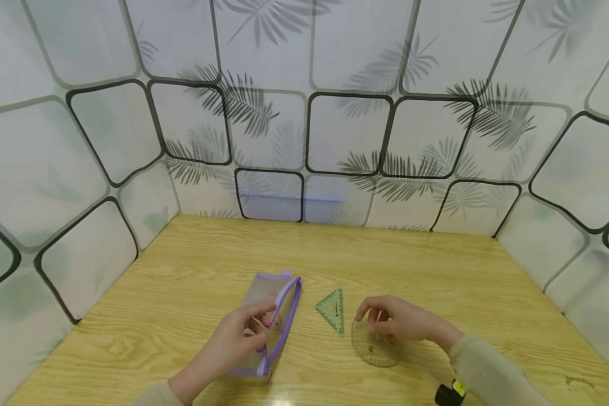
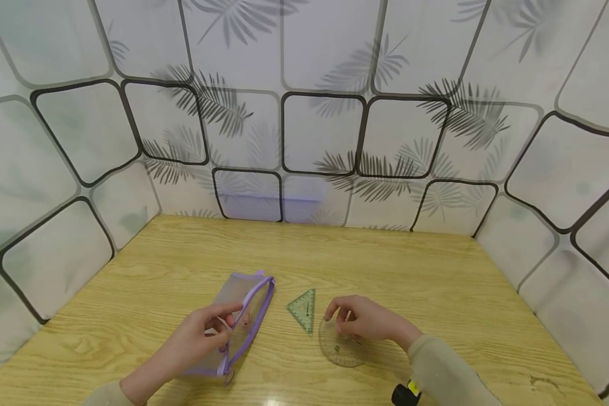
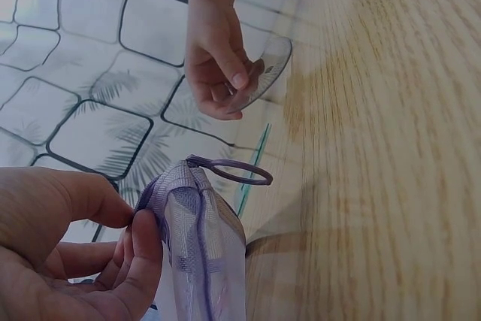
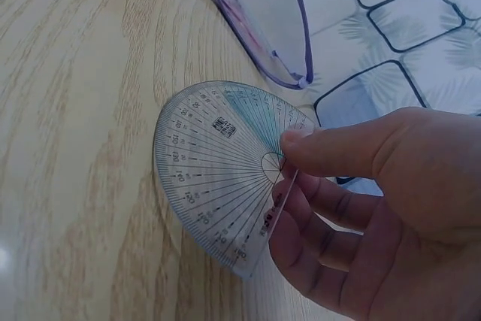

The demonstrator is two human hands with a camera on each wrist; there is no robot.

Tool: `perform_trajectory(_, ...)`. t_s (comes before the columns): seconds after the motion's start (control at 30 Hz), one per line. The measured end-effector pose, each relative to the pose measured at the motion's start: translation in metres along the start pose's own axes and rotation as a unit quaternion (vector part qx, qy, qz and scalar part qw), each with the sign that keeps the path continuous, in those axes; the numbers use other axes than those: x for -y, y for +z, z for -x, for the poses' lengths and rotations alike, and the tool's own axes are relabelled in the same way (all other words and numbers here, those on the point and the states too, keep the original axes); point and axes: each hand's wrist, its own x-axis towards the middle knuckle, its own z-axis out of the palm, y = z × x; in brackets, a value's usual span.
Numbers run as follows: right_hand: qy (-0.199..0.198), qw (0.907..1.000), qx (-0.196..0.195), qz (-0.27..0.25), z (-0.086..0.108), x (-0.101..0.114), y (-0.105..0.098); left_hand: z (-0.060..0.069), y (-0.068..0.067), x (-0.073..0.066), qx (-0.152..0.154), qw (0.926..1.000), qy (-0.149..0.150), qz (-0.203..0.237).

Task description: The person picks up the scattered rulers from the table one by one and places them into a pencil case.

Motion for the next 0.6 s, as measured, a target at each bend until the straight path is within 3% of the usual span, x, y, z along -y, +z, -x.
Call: perform_trajectory(0.6, 0.029, 0.9966, 0.005, -0.077, -0.006, 0.014, 0.005, 0.0, -0.001, -0.002, 0.0, 0.9999, -0.009, -0.009)
